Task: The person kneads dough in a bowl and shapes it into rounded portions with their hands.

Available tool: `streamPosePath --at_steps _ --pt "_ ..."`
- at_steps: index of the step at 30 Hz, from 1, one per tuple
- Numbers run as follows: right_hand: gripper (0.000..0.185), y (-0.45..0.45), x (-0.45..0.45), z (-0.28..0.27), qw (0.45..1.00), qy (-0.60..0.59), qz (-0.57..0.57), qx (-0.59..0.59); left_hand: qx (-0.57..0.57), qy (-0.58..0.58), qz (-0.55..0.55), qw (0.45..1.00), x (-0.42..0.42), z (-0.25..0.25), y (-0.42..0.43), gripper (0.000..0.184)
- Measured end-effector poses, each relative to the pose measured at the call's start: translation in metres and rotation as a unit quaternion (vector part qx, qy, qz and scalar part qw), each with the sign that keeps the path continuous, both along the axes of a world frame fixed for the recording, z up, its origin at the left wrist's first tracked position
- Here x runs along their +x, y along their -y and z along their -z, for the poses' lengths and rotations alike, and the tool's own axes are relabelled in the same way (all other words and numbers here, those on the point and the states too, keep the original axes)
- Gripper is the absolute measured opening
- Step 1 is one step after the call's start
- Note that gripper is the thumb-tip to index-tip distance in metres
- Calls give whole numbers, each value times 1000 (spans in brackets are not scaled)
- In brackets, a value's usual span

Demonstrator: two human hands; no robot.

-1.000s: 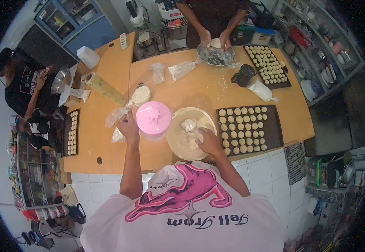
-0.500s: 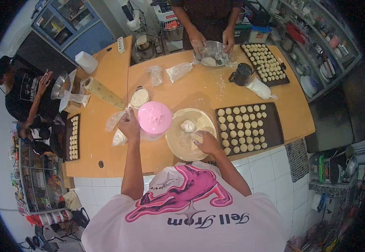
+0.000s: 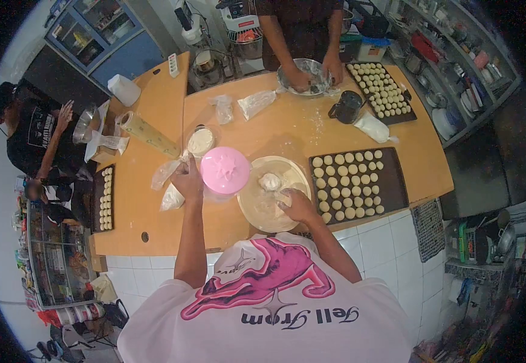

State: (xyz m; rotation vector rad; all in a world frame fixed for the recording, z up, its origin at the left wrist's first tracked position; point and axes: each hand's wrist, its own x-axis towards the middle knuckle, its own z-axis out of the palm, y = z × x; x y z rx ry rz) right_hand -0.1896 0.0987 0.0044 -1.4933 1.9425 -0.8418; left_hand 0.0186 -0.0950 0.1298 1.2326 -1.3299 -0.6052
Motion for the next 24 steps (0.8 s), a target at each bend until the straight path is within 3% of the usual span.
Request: streamPosePath --at_steps 15,24 --pt "46 0 -1 3 1000 4 0 -4 19 50 -4 999 -12 -9 -7 54" --pt "45 0 0 -3 1000 16 -11 -5 32 -16 44 998 -25 -23 -15 50"
